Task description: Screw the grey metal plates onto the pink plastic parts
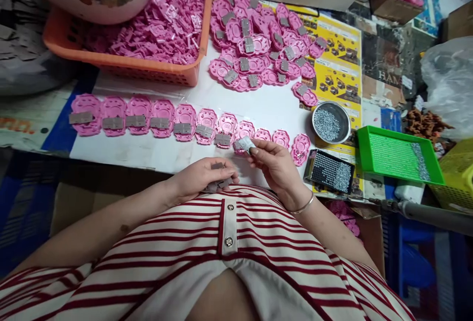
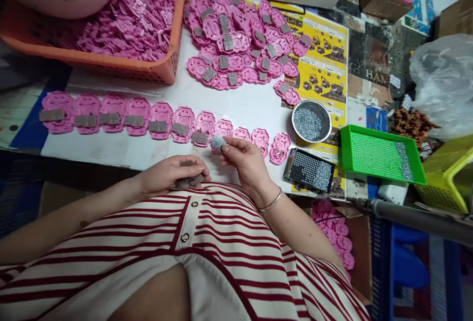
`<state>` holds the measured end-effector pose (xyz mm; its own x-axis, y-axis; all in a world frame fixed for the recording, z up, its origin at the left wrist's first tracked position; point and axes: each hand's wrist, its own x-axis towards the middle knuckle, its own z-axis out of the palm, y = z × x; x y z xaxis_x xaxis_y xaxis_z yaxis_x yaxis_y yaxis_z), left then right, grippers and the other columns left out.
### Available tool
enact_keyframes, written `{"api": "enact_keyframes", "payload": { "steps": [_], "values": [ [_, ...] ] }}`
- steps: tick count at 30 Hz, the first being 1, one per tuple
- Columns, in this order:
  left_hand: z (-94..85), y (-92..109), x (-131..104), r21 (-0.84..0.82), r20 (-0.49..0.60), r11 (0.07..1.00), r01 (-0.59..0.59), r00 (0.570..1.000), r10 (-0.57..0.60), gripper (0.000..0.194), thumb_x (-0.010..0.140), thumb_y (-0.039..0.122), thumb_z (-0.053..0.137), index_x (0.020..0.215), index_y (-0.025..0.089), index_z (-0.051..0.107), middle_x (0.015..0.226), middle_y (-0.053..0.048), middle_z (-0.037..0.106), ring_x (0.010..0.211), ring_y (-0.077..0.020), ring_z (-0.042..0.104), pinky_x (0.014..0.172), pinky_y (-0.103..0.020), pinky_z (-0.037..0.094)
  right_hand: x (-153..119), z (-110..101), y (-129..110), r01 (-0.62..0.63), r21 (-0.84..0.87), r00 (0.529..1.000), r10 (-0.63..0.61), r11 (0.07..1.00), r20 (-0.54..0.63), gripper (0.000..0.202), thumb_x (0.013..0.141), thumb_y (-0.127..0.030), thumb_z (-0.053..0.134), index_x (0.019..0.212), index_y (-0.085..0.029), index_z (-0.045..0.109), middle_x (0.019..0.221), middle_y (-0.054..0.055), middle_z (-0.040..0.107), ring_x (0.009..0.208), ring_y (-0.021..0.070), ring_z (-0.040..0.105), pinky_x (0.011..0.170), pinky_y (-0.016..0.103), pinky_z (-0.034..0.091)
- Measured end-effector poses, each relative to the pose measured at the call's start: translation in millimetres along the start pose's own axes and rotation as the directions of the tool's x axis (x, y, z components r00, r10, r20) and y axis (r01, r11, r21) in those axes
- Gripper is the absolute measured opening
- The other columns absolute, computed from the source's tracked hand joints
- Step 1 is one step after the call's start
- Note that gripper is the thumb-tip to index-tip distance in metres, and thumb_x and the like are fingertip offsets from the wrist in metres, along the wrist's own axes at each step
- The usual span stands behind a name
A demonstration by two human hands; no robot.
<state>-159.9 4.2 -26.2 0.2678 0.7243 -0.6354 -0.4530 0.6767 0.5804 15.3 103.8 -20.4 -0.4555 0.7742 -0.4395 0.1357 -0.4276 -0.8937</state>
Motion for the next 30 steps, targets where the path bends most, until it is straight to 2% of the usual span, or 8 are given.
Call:
{"api": "enact_keyframes", "payload": {
  "steps": [6,10,12,16,18,21,25,30],
  "values": [
    [1.4,4.2,3.1,0.067,-0.043,0.998,-0.006,0.999,0.009,0.042,0.065,0.047,0.088,0.073,0.012,0.065,0.060,0.001,0.062,0.039,-0.0042,0.050,0.039,-0.013,0.036,1.1,-1.7,4.2,0.287,-0.242,0.955,-0.298,0.927,-0.008,0.031,0.080,-0.046,0.070,0.095,-0.019,0.070,0.084,0.004,0.069,0.072,0.0128,0.062,0.068,0.033,0.056],
    [-2.1,10.2,5.0,-0.132,-0.056,0.991,-0.015,0.998,0.008,0.049,0.059,0.051,0.090,0.077,0.010,0.070,0.061,0.001,0.060,0.035,-0.0041,0.048,0.033,-0.014,0.032,1.2,-12.0,3.2,0.525,-0.440,0.819,-0.573,0.728,0.028,0.008,0.083,-0.027,0.067,0.086,-0.026,0.074,0.102,0.006,0.065,0.099,0.0172,0.061,0.088,0.040,0.054],
    [-2.6,14.2,6.1,-0.198,-0.053,0.979,-0.051,0.998,0.041,0.052,0.059,0.051,0.091,0.084,0.010,0.072,0.061,0.001,0.060,0.034,-0.0041,0.047,0.032,-0.014,0.031,2.3,-17.8,4.3,0.603,-0.492,0.753,-0.652,0.628,0.091,0.014,0.081,-0.020,0.066,0.084,-0.029,0.075,0.100,0.005,0.064,0.098,0.0172,0.060,0.087,0.039,0.053],
    [1.4,21.3,9.4,-0.198,-0.076,0.977,-0.079,0.995,0.065,0.037,0.067,0.040,0.088,0.071,0.010,0.066,0.059,0.000,0.060,0.032,-0.0055,0.048,0.029,-0.014,0.028,7.3,-21.3,8.6,0.675,-0.511,0.700,-0.683,0.533,0.212,0.022,0.078,-0.015,0.067,0.086,-0.034,0.077,0.092,0.003,0.068,0.086,0.0160,0.062,0.079,0.037,0.051],
    [4.4,23.2,11.0,-0.173,-0.134,0.981,-0.087,0.989,0.064,0.028,0.074,0.030,0.082,0.065,0.011,0.062,0.057,0.000,0.059,0.033,-0.0063,0.049,0.029,-0.014,0.028,10.0,-17.9,8.9,0.657,-0.497,0.725,-0.655,0.566,0.213,0.020,0.078,-0.017,0.068,0.086,-0.033,0.076,0.092,0.003,0.070,0.085,0.0158,0.062,0.080,0.037,0.051],
    [8.0,24.7,12.2,-0.160,-0.272,0.975,-0.155,0.956,0.107,0.020,0.080,0.021,0.073,0.067,0.012,0.061,0.057,0.001,0.058,0.034,-0.0062,0.050,0.029,-0.014,0.027,11.8,-9.5,5.4,0.553,-0.450,0.817,-0.563,0.701,0.126,0.016,0.084,-0.025,0.066,0.098,-0.027,0.073,0.100,0.006,0.069,0.088,0.0151,0.062,0.082,0.036,0.052],
    [11.0,26.6,12.1,-0.144,-0.376,0.961,-0.235,0.911,0.167,0.012,0.081,0.021,0.071,0.076,0.013,0.064,0.059,0.002,0.060,0.033,-0.0057,0.049,0.029,-0.014,0.027,10.6,1.4,-2.8,0.354,-0.324,0.935,-0.319,0.877,0.157,0.025,0.089,-0.042,0.060,0.094,-0.018,0.068,0.080,0.005,0.070,0.064,0.0114,0.061,0.060,0.029,0.053],
    [13.6,27.7,11.9,-0.075,-0.342,0.967,-0.243,0.917,0.204,0.017,0.076,0.024,0.075,0.073,0.013,0.063,0.062,0.003,0.061,0.035,-0.0054,0.049,0.030,-0.015,0.030,13.8,13.3,-5.7,0.157,-0.182,0.957,-0.103,0.971,0.272,0.039,0.085,-0.056,0.061,0.085,-0.016,0.063,0.074,0.004,0.071,0.058,0.0102,0.063,0.054,0.025,0.053]
  ]
}}
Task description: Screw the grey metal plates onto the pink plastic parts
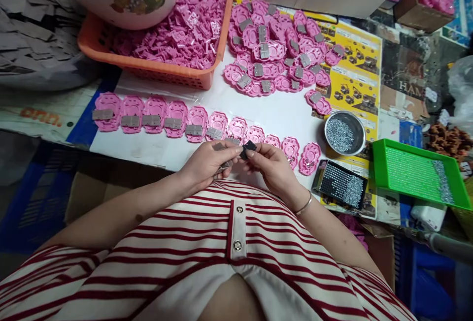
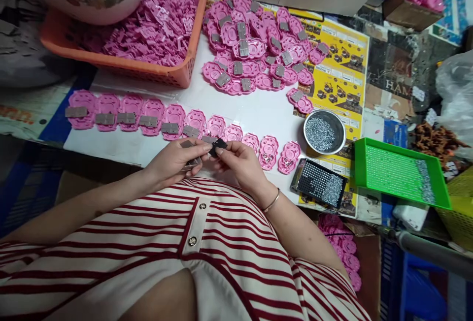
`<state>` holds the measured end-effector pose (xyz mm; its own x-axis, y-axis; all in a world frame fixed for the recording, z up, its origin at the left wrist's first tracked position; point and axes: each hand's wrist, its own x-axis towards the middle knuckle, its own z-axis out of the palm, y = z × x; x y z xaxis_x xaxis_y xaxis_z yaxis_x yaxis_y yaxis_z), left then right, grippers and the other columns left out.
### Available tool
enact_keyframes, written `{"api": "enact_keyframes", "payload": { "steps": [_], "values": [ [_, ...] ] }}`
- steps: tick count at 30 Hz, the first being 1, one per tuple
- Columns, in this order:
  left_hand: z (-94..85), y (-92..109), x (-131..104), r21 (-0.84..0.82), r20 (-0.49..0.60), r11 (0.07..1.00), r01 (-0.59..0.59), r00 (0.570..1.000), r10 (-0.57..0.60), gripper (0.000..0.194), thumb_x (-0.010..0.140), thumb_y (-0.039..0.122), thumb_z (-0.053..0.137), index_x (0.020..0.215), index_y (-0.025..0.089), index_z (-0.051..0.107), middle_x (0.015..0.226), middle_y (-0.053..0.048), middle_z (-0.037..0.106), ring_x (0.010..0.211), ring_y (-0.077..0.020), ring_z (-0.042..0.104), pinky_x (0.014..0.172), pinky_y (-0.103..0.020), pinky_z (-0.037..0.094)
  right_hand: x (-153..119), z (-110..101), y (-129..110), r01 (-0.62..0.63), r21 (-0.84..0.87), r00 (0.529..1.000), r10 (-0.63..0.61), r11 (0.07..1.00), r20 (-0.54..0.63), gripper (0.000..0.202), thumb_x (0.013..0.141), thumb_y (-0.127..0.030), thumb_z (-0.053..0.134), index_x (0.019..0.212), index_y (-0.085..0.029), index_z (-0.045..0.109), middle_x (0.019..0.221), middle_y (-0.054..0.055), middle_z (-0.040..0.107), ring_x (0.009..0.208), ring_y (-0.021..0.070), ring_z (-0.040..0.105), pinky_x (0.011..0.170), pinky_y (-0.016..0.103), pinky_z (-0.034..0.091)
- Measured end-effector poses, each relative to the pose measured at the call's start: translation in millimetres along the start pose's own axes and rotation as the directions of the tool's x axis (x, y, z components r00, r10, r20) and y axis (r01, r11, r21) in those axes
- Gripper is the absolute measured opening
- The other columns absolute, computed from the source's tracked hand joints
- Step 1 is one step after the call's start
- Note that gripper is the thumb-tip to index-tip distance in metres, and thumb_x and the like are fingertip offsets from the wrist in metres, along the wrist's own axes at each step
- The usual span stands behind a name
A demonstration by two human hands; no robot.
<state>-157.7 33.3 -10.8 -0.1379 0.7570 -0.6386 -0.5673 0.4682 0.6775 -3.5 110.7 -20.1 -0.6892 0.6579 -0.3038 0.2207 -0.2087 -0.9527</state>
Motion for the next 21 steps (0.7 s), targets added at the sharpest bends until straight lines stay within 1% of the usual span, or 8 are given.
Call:
{"api": "enact_keyframes", "payload": {
  "steps": [4,7,10,13,15,17,19,21],
  "values": [
    [-1.4,0.4,-1.8,0.028,0.021,0.999,0.032,0.999,-0.032,0.017,0.075,0.023,0.075,0.071,0.012,0.063,0.059,0.003,0.059,0.035,-0.0054,0.049,0.032,-0.015,0.033,3.0,7.9,2.7,-0.065,0.098,0.998,0.063,0.993,0.017,0.046,0.082,-0.062,0.061,0.085,-0.016,0.063,0.069,0.003,0.070,0.060,0.0092,0.063,0.055,0.022,0.052],
    [-4.3,0.9,-4.6,0.025,0.017,0.995,0.098,0.995,-0.098,0.015,0.076,0.023,0.074,0.074,0.012,0.064,0.061,0.002,0.061,0.036,-0.0065,0.050,0.031,-0.015,0.033,-0.7,0.2,-1.7,-0.070,0.127,0.996,0.077,0.989,-0.049,0.045,0.078,-0.061,0.066,0.091,-0.017,0.067,0.071,0.001,0.070,0.062,0.0086,0.061,0.058,0.022,0.052],
    [-7.5,2.0,-7.0,-0.002,0.003,0.988,0.153,0.988,-0.153,0.015,0.074,0.022,0.075,0.079,0.012,0.065,0.063,0.001,0.061,0.035,-0.0066,0.049,0.031,-0.015,0.032,-9.4,-31.2,-14.1,-0.020,0.058,0.978,0.032,0.998,-0.205,0.034,0.072,-0.049,0.078,0.088,-0.020,0.072,0.073,-0.001,0.069,0.064,0.0078,0.057,0.063,0.024,0.050],
    [-9.0,3.0,-8.3,-0.024,-0.020,0.989,0.146,0.989,-0.147,0.016,0.071,0.020,0.077,0.078,0.012,0.065,0.064,0.001,0.060,0.036,-0.0060,0.049,0.031,-0.015,0.032,-20.7,-73.9,-23.5,-0.002,-0.302,0.946,-0.097,0.953,-0.310,0.025,0.075,-0.039,0.078,0.089,-0.019,0.076,0.076,0.002,0.070,0.068,0.0109,0.058,0.065,0.028,0.048],
    [-8.7,2.9,-8.8,-0.031,-0.019,0.989,0.145,0.989,-0.146,0.016,0.071,0.019,0.077,0.077,0.011,0.064,0.065,0.001,0.060,0.037,-0.0060,0.048,0.031,-0.015,0.033,-26.3,-95.7,-22.3,-0.011,-0.540,0.957,-0.147,0.841,-0.249,0.019,0.081,-0.032,0.071,0.091,-0.018,0.077,0.079,0.004,0.071,0.072,0.0125,0.061,0.068,0.029,0.048],
    [-7.8,2.0,-9.3,-0.039,-0.013,0.988,0.151,0.988,-0.152,0.014,0.073,0.019,0.075,0.076,0.012,0.064,0.066,0.000,0.061,0.037,-0.0066,0.048,0.031,-0.016,0.033,-28.4,-107.3,-14.9,0.018,-0.717,0.982,-0.147,0.697,-0.118,0.019,0.087,-0.026,0.063,0.095,-0.017,0.077,0.082,0.006,0.072,0.074,0.0133,0.062,0.071,0.030,0.048],
    [-7.1,1.0,-10.2,-0.050,-0.016,0.986,0.158,0.987,-0.159,0.010,0.076,0.017,0.072,0.076,0.012,0.064,0.065,0.000,0.061,0.037,-0.0072,0.049,0.031,-0.016,0.034,-27.6,-111.1,-4.8,0.060,-0.807,0.993,-0.117,0.587,-0.011,0.022,0.090,-0.023,0.057,0.098,-0.017,0.077,0.083,0.007,0.071,0.075,0.0138,0.062,0.072,0.031,0.048],
    [-6.8,1.2,-11.2,-0.059,-0.024,0.984,0.170,0.985,-0.172,0.005,0.079,0.015,0.068,0.077,0.011,0.065,0.065,0.000,0.060,0.037,-0.0074,0.049,0.031,-0.016,0.034,-25.7,-112.3,3.1,0.067,-0.843,0.993,-0.114,0.534,0.006,0.024,0.091,-0.025,0.057,0.101,-0.018,0.077,0.087,0.009,0.069,0.076,0.0152,0.061,0.074,0.033,0.049]
  ]
}}
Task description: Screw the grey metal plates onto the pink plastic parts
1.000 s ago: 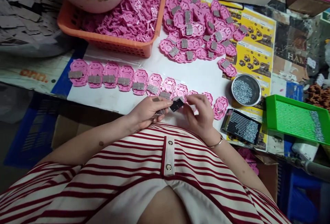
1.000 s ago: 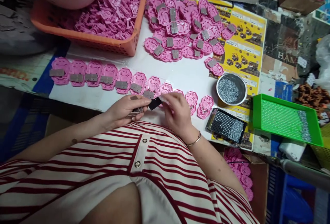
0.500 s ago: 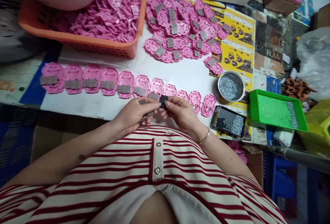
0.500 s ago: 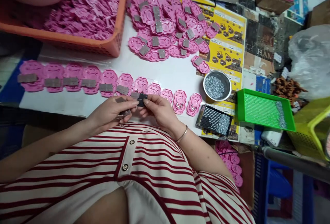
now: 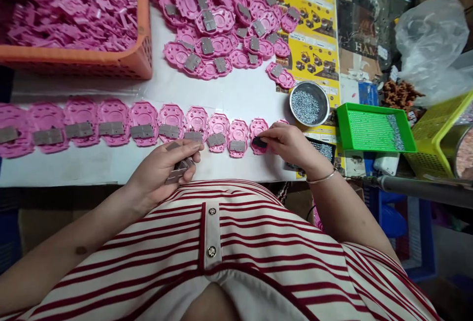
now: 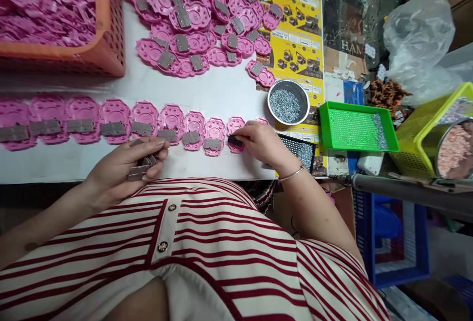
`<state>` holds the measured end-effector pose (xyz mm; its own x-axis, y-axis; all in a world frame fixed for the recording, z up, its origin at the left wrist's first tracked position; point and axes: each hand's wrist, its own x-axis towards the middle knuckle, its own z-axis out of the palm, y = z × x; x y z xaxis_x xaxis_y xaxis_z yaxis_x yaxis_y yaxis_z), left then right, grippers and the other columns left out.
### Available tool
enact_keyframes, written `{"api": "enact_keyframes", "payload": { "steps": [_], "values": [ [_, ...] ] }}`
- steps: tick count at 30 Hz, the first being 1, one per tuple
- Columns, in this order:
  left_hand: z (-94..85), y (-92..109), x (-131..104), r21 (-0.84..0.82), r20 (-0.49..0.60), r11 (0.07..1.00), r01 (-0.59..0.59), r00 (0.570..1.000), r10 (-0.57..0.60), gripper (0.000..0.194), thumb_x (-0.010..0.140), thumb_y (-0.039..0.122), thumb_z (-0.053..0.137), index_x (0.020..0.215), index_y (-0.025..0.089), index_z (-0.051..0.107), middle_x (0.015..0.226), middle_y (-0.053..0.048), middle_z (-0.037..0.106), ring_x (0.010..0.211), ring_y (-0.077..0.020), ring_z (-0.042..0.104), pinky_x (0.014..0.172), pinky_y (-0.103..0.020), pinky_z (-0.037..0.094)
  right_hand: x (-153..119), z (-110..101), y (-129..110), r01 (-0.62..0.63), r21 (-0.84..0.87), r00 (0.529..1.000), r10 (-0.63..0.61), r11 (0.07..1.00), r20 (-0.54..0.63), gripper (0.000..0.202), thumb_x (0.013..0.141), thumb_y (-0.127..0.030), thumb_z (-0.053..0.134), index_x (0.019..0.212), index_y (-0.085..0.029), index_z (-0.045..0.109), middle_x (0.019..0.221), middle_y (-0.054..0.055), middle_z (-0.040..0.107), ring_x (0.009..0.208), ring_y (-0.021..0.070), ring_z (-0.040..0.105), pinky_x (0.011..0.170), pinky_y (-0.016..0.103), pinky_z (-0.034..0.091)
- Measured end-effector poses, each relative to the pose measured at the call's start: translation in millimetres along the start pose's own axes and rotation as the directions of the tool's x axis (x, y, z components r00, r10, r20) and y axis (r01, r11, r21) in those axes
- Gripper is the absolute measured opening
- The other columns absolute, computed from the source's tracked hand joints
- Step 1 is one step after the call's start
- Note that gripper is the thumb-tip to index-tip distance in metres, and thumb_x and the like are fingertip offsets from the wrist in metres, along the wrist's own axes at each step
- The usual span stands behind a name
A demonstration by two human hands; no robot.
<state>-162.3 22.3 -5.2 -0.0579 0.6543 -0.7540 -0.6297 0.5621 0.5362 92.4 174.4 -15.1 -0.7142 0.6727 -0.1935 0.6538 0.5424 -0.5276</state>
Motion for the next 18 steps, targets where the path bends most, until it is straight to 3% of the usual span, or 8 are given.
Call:
{"api": "enact_keyframes", "payload": {
  "steps": [3,5,7,9,12,16,18],
  "values": [
    [2.0,5.2,-0.7,-0.034,-0.012,0.999,0.034,0.999,-0.035,0.012,0.088,0.014,0.057,0.080,0.011,0.066,0.066,0.000,0.058,0.038,-0.0065,0.049,0.031,-0.015,0.034,2.2,-1.9,0.3,-0.019,-0.037,0.977,0.011,0.999,-0.212,0.027,0.088,-0.033,0.062,0.107,-0.017,0.074,0.097,0.011,0.065,0.082,0.0176,0.060,0.077,0.038,0.051],
    [6.3,12.7,0.1,-0.100,-0.022,0.995,0.021,0.999,-0.024,0.021,0.093,0.014,0.050,0.079,0.012,0.065,0.065,0.000,0.057,0.037,-0.0054,0.048,0.031,-0.014,0.034,4.3,-9.2,-9.8,0.009,-0.045,0.913,-0.026,0.999,-0.407,0.026,0.088,-0.034,0.063,0.108,-0.019,0.073,0.097,0.009,0.064,0.084,0.0176,0.061,0.078,0.038,0.052],
    [13.1,21.5,2.0,-0.189,-0.032,0.981,-0.040,0.999,0.035,0.027,0.097,0.015,0.044,0.077,0.014,0.062,0.064,0.001,0.056,0.037,-0.0045,0.046,0.031,-0.013,0.032,7.4,-14.8,-29.8,0.096,-0.040,0.861,-0.103,0.995,-0.498,0.021,0.090,-0.032,0.061,0.105,-0.022,0.072,0.093,0.007,0.064,0.083,0.0164,0.062,0.076,0.036,0.054],
    [20.1,28.8,5.8,-0.269,-0.034,0.959,-0.088,0.996,0.081,0.030,0.100,0.021,0.044,0.075,0.015,0.059,0.062,0.002,0.055,0.037,-0.0046,0.046,0.032,-0.013,0.032,11.5,-13.5,-55.5,0.246,-0.042,0.862,-0.239,0.968,-0.447,0.019,0.091,-0.027,0.059,0.107,-0.023,0.070,0.091,0.006,0.065,0.079,0.0142,0.062,0.071,0.031,0.054],
    [25.6,31.8,15.1,-0.344,0.047,0.938,-0.053,0.996,0.074,0.032,0.101,0.033,0.047,0.078,0.016,0.060,0.065,0.001,0.058,0.043,-0.0067,0.053,0.034,-0.014,0.038,19.6,1.8,-90.7,0.481,-0.032,0.832,-0.467,0.876,-0.299,0.026,0.091,-0.024,0.060,0.116,-0.021,0.063,0.096,0.007,0.065,0.081,0.0136,0.063,0.067,0.028,0.054],
    [23.2,21.6,26.2,-0.410,0.187,0.910,0.060,0.982,0.019,0.028,0.096,0.038,0.057,0.079,0.016,0.060,0.061,0.002,0.054,0.043,-0.0077,0.052,0.035,-0.017,0.038,30.9,24.5,-115.7,0.531,-0.072,0.807,-0.531,0.844,-0.259,0.034,0.091,-0.031,0.058,0.123,-0.018,0.058,0.108,0.013,0.064,0.097,0.0204,0.062,0.077,0.035,0.056],
    [20.2,17.8,28.7,-0.350,0.157,0.934,0.070,0.987,-0.015,0.031,0.096,0.042,0.056,0.079,0.017,0.060,0.060,0.003,0.053,0.043,-0.0069,0.051,0.039,-0.017,0.040,33.8,29.7,-120.6,0.552,-0.129,0.791,-0.566,0.824,-0.232,0.034,0.091,-0.034,0.058,0.121,-0.018,0.058,0.114,0.014,0.064,0.103,0.0235,0.061,0.083,0.041,0.055]
  ]
}}
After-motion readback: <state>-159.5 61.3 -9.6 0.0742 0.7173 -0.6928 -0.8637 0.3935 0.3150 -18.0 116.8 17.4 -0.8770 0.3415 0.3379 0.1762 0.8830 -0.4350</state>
